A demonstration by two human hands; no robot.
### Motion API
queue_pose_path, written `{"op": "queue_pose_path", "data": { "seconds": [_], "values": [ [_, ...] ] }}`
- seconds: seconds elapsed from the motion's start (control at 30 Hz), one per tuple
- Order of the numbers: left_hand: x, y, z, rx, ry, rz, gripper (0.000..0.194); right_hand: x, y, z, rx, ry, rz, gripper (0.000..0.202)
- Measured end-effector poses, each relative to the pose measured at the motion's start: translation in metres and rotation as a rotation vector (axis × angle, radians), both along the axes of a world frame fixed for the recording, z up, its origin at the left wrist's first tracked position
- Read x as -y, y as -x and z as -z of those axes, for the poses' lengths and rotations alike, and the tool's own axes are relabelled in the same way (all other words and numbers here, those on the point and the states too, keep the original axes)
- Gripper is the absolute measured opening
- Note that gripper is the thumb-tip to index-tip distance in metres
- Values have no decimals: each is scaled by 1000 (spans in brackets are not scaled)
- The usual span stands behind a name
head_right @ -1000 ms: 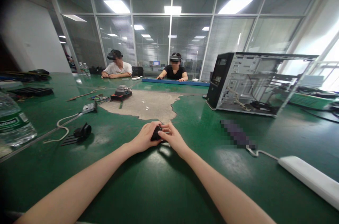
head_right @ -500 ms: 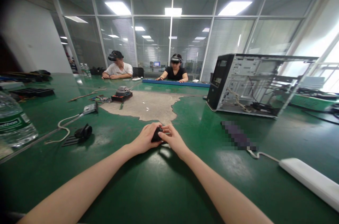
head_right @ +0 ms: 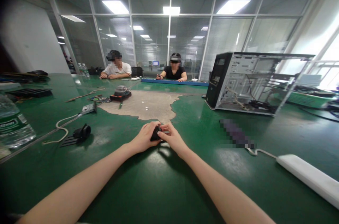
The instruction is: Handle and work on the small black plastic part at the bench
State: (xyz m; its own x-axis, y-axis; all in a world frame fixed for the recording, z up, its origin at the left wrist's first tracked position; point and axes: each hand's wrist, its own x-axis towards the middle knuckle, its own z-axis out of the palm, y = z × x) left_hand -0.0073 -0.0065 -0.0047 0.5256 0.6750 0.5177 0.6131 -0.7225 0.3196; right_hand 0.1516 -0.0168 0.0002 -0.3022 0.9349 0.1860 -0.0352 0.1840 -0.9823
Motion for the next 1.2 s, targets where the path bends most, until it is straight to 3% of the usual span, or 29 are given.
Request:
{"op": "queue_pose_path", "data": {
  "seconds": [0.3, 0.4, 0.57, 0.73, 1.0, 1.2],
  "values": [
    [-1, 1, 0, 2, 8, 3, 57, 3, -1, -4, -21, 9, -52, 32],
    [0, 1, -1, 7, 7, 11, 56, 3, -1, -2, -27, 3, -23, 26],
    [0, 0, -1, 13, 11, 9, 55, 0, -1, -1, 27, 31, 25, 34],
    [0, 0, -1, 15, 10, 9, 55, 2, -2, -3, -37, -12, -47, 29],
    [0, -2, -1, 3, -5, -2, 55, -3, -2, 3, 2, 23, 42, 32],
    [0, -1, -1, 3, 1, 2, 56, 0, -4, -1, -9, 0, -24, 34]
  ]
}}
